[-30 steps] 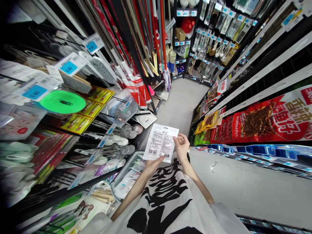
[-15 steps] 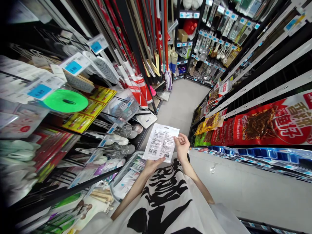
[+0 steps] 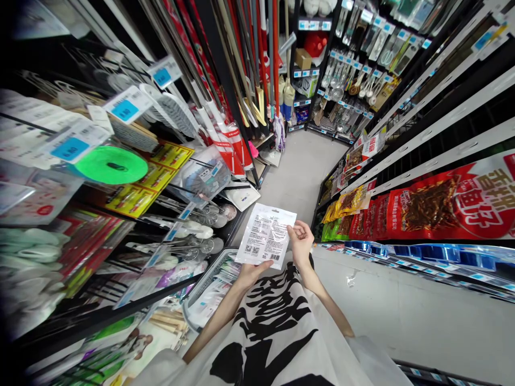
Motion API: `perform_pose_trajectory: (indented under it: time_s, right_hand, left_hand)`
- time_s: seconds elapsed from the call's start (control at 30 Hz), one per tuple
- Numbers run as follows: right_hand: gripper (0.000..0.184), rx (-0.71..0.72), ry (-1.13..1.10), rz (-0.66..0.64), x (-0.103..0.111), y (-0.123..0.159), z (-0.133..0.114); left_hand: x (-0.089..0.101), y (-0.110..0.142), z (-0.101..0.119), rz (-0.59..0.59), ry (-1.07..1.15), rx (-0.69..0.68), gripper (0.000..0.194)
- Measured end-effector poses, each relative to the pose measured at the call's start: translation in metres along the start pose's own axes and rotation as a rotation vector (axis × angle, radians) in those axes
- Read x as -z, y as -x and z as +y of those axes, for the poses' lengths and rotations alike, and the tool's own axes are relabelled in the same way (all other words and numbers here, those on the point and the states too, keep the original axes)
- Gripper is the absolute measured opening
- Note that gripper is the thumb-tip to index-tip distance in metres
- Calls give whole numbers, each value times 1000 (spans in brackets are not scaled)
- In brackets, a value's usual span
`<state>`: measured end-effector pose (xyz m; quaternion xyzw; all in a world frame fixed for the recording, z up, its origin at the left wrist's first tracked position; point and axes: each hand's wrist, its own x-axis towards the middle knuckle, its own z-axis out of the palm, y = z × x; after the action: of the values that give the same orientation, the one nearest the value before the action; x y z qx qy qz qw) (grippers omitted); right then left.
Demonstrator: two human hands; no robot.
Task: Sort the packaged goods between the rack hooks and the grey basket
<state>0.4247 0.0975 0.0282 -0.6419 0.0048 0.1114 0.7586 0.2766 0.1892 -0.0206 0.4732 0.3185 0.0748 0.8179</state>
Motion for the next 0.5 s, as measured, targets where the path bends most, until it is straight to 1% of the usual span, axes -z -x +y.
perform_pose_trajectory:
  time_s: [0.33, 0.43, 0.5]
  right_hand:
    - [41, -17, -47, 1, 0, 2, 3]
    - [43, -19, -7, -4, 1, 1, 6]
    - [47, 4, 75, 2, 2, 2, 6]
  left_hand:
    - [1, 4, 8, 1, -67, -24, 68]
    - [3, 1, 5, -1, -100, -27, 67]
    - [3, -1, 1, 31, -149, -51, 62]
